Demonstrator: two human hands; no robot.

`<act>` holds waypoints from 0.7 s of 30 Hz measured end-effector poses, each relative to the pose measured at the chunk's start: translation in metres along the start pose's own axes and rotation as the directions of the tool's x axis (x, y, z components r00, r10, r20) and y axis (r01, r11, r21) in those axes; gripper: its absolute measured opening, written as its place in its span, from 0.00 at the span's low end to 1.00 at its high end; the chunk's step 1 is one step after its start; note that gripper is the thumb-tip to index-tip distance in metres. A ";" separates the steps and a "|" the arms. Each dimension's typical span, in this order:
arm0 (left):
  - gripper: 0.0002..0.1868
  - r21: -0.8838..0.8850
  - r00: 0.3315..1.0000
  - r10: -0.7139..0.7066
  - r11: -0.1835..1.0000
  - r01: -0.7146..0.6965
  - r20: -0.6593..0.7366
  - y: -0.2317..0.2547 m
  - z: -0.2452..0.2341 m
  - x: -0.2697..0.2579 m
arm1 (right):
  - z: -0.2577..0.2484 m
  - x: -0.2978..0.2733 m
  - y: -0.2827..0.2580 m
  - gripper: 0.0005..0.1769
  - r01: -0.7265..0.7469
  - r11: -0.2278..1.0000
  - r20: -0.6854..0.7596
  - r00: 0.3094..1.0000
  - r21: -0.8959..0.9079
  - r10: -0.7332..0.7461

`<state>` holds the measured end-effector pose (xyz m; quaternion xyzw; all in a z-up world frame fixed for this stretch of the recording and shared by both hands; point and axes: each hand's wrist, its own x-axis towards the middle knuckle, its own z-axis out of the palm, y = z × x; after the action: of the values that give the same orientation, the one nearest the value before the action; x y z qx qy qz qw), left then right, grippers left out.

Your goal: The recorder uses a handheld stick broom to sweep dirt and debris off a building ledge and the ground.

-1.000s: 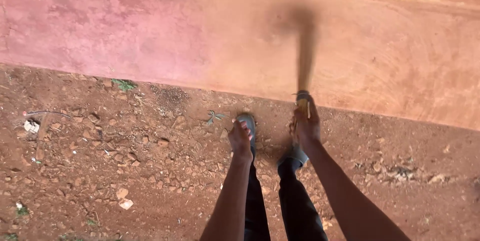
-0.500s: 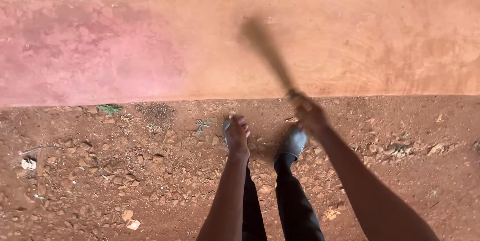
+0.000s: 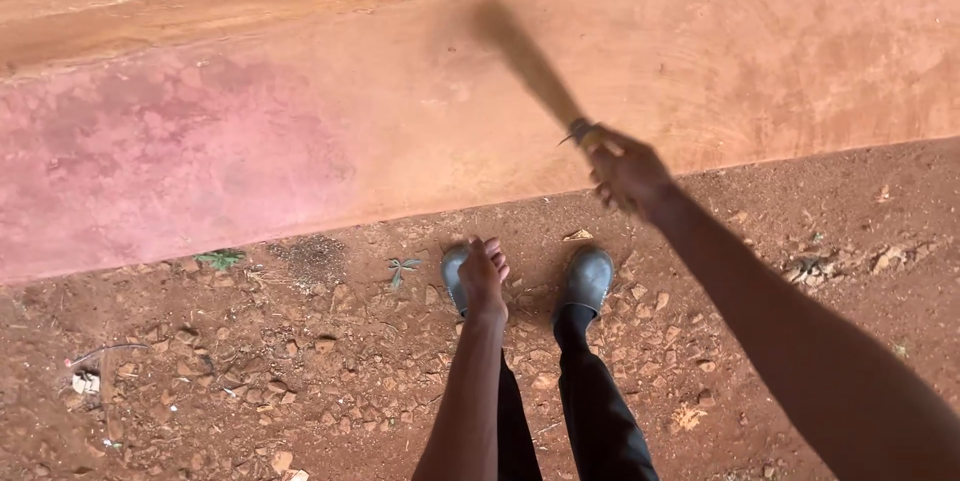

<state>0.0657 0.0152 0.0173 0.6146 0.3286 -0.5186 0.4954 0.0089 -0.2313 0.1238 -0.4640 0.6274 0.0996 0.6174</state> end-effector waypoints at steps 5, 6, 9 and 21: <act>0.25 0.005 0.999 0.009 1.000 -0.010 0.038 -0.015 0.001 0.011 | -0.039 0.023 0.024 0.29 -0.100 0.943 -0.296 0.934 0.319 0.200; 0.25 -0.003 0.999 0.013 1.000 -0.013 0.045 -0.018 0.001 0.014 | -0.038 0.024 0.032 0.30 -0.078 0.891 -0.327 0.913 0.448 0.244; 0.27 -0.033 0.998 0.013 0.999 -0.011 0.069 -0.049 0.015 0.034 | 0.027 -0.009 0.048 0.25 0.255 0.955 -0.484 0.861 0.151 -0.154; 0.29 -0.081 0.984 0.046 0.996 -0.032 0.171 -0.027 0.051 0.007 | 0.031 -0.038 0.191 0.37 0.019 0.916 -0.567 0.790 0.400 0.231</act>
<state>0.0271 -0.0260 0.0049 0.5537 0.2924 -0.5469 0.5557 -0.1122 -0.0873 0.0643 -0.3041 0.8236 -0.1433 0.4569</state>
